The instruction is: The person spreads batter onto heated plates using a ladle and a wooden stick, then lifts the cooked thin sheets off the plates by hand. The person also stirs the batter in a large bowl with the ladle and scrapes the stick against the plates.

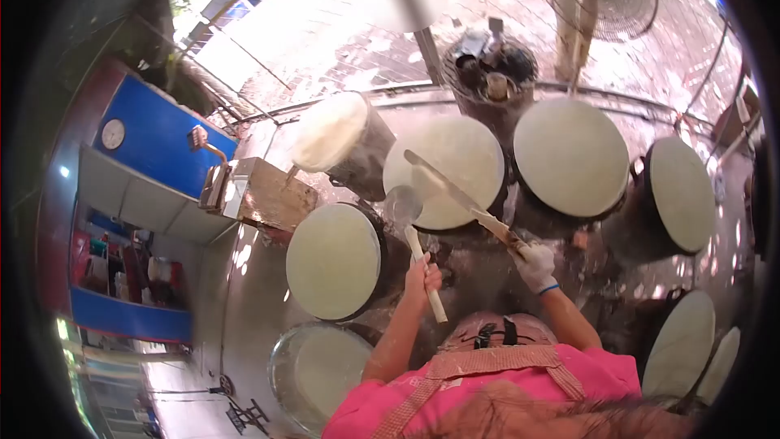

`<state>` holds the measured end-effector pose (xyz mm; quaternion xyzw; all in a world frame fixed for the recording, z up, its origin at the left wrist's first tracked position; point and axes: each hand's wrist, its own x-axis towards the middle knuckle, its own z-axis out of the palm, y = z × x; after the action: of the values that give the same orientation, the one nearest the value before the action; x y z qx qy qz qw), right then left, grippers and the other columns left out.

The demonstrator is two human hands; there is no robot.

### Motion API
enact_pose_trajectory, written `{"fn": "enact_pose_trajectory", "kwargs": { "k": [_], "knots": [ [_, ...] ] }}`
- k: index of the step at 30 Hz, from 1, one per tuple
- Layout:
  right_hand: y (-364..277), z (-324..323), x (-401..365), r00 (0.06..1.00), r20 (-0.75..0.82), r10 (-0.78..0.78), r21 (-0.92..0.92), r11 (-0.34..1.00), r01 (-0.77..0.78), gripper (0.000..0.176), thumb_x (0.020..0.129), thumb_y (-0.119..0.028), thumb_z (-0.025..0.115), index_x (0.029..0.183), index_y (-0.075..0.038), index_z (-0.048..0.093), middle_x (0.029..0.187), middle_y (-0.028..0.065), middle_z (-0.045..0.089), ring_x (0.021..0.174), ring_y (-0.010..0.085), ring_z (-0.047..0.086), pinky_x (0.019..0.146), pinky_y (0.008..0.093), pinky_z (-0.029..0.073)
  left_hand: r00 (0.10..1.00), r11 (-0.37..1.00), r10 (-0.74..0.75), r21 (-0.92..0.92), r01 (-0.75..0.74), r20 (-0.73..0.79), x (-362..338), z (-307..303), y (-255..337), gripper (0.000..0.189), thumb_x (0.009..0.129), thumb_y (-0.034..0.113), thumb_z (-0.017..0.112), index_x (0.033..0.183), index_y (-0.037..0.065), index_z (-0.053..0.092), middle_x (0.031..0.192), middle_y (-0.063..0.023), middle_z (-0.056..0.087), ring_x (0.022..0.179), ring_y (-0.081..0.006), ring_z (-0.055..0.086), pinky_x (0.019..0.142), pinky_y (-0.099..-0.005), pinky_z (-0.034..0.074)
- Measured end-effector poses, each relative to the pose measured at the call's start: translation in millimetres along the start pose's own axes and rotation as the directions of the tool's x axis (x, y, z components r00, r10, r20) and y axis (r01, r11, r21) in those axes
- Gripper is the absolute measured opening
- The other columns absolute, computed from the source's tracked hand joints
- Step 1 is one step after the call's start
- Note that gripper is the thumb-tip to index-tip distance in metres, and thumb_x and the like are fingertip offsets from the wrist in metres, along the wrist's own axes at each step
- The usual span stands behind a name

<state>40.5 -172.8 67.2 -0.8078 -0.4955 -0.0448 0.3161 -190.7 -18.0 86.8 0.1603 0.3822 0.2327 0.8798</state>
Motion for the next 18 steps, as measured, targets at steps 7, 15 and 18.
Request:
{"fn": "enact_pose_trajectory", "kwargs": {
  "k": [7, 15, 18],
  "knots": [
    [-24, -19, -67, 0.981, -0.074, 0.18, 0.054, 0.983, -0.177, 0.031, 0.074, -0.029, 0.066, 0.097, -0.01, 0.062, 0.067, 0.0125, 0.059, 0.057, 0.029, 0.058, 0.052, 0.0392, 0.046, 0.686, 0.509, -0.564, -0.461, 0.727, 0.459, -22, 11, 5, 0.032, 0.094, 0.031, 0.043, 0.072, 0.009, 0.037, 0.053, 0.0018, 0.034, 0.038, -0.009, 0.03, 0.034, -0.0236, 0.028],
    [5, -125, -173, 0.774, -0.092, 0.626, 0.211, 0.772, -0.599, 0.035, 0.079, -0.038, 0.06, 0.102, -0.011, 0.062, 0.087, 0.0134, 0.064, 0.079, 0.0298, 0.063, 0.071, 0.0361, 0.05, 0.471, 0.455, -0.81, -0.131, 0.881, 0.35, -55, 50, -83, 0.04, 0.092, 0.037, 0.045, 0.064, 0.011, 0.034, 0.045, 0.0027, 0.028, 0.035, -0.0079, 0.026, 0.034, -0.0217, 0.025],
    [31, -166, -239, 0.593, -0.157, 0.79, 0.258, 0.612, -0.747, 0.034, 0.081, -0.041, 0.057, 0.099, -0.014, 0.063, 0.083, 0.0151, 0.063, 0.079, 0.0314, 0.062, 0.072, 0.0372, 0.048, 0.306, 0.262, -0.924, -0.202, 0.944, 0.228, -44, 78, -141, 0.036, 0.092, 0.028, 0.046, 0.064, 0.01, 0.034, 0.049, 0.0019, 0.031, 0.038, -0.0082, 0.029, 0.038, -0.0219, 0.029]
  ]
}}
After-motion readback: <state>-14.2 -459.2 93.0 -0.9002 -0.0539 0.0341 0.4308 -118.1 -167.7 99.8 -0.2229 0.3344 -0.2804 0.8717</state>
